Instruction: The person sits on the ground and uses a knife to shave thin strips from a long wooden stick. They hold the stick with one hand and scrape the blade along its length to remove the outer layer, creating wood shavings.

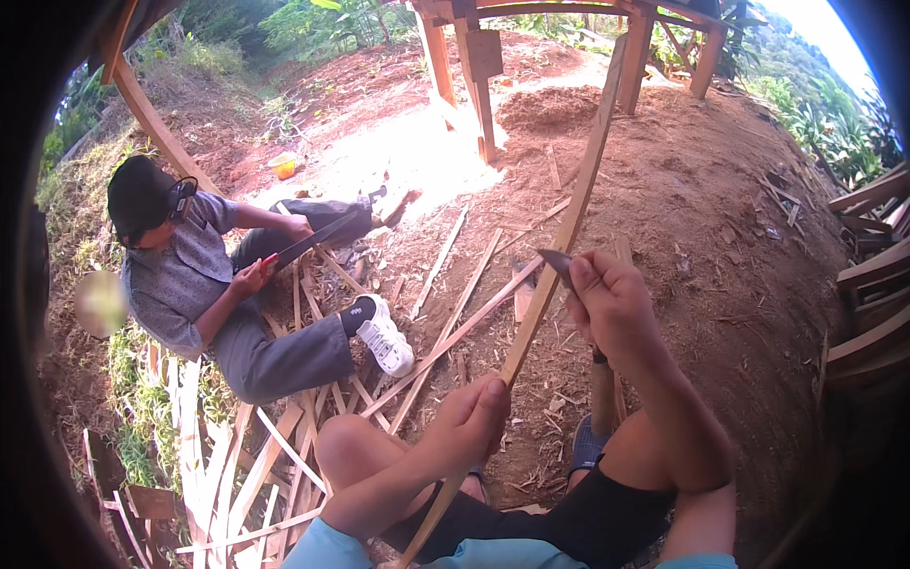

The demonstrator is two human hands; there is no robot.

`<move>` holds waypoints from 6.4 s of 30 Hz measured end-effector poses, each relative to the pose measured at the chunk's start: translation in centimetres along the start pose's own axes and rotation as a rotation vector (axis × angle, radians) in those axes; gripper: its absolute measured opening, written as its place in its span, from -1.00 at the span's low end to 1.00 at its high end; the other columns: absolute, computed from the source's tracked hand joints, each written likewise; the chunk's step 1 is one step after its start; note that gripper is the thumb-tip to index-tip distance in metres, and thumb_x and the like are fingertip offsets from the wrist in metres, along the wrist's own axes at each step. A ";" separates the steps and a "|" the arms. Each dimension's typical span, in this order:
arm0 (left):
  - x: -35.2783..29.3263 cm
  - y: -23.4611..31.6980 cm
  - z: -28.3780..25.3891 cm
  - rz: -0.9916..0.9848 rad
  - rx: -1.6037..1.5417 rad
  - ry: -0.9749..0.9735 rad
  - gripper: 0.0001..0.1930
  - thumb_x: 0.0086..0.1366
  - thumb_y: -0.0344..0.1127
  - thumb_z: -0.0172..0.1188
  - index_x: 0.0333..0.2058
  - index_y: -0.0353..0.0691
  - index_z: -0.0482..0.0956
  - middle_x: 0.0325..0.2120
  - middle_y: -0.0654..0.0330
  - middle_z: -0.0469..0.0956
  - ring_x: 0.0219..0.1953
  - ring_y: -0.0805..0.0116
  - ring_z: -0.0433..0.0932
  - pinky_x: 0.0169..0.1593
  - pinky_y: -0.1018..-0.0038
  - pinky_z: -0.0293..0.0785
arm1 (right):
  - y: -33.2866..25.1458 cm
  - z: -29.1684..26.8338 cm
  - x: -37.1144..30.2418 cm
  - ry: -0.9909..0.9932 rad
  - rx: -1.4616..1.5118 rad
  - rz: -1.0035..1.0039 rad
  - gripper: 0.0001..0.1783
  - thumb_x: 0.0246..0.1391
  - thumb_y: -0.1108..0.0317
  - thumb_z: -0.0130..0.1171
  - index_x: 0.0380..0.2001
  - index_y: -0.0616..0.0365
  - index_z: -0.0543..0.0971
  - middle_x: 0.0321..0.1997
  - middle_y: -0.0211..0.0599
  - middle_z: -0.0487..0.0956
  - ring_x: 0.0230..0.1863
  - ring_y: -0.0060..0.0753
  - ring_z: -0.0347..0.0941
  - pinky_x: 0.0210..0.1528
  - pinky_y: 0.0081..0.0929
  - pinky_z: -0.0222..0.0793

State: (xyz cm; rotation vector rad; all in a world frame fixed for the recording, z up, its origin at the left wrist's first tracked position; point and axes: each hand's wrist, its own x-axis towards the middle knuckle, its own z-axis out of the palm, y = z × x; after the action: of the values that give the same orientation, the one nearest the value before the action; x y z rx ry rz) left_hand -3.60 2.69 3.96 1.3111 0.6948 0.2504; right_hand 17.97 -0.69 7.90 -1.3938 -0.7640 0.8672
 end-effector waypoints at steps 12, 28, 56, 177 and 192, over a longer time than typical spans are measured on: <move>-0.5 -0.2 -0.4 0.020 0.057 0.012 -0.56 0.42 0.01 -0.26 -0.50 -0.20 0.31 -0.80 0.34 0.27 -0.79 0.58 0.28 -0.71 0.62 0.17 | -0.6 -0.4 -1.1 -0.230 -0.165 0.093 -0.68 0.27 0.18 -0.07 -0.44 0.19 0.47 -0.70 -0.53 0.38 -0.74 -0.79 0.18 -0.69 -0.77 0.08; -0.4 0.7 0.0 0.023 0.064 -0.006 -0.54 0.41 0.04 -0.29 -0.50 -0.19 0.31 -0.82 0.29 0.28 -0.84 0.56 0.21 -0.77 0.63 0.09 | 0.1 0.8 -3.5 -0.294 -0.267 0.043 -0.67 0.23 0.23 -0.03 -0.49 0.24 0.51 -0.71 -0.44 0.43 -0.69 -0.65 0.31 -0.61 -0.59 0.20; -1.0 -0.5 1.4 0.095 0.086 -0.001 -0.48 0.40 0.11 -0.32 -0.53 -0.18 0.33 -0.84 0.32 0.23 -0.87 0.57 0.16 -0.79 0.62 0.04 | 1.2 -3.7 0.0 0.087 0.044 -0.108 -0.66 0.25 0.21 -0.07 -0.50 0.20 0.47 -0.70 -0.47 0.39 -0.73 -0.72 0.20 -0.67 -0.65 0.11; -0.1 2.3 0.6 0.137 -0.096 -0.084 -0.64 0.42 -0.03 -0.28 -0.26 -0.22 0.29 -0.78 0.27 0.28 -0.87 0.57 0.16 -0.82 0.65 0.08 | 0.8 1.1 -5.3 -0.371 -0.134 0.012 -0.73 0.25 0.25 -0.04 -0.42 0.22 0.49 -0.70 -0.50 0.40 -0.67 -0.73 0.24 -0.63 -0.64 0.14; -0.9 2.5 0.3 0.087 -0.093 -0.132 -0.73 0.42 -0.10 -0.23 -0.27 -0.20 0.25 -0.73 0.35 0.28 -0.78 0.62 0.23 -0.72 0.69 0.13 | 0.2 0.7 -5.4 -0.346 -0.100 -0.011 -0.72 0.25 0.27 -0.04 -0.42 0.25 0.48 -0.71 -0.48 0.40 -0.65 -0.74 0.27 -0.61 -0.65 0.16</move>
State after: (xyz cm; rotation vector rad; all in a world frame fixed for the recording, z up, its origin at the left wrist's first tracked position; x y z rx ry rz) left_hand -3.56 2.64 6.62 1.2588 0.5093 0.2611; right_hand 14.69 -5.01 7.99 -1.3406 -1.0888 1.0895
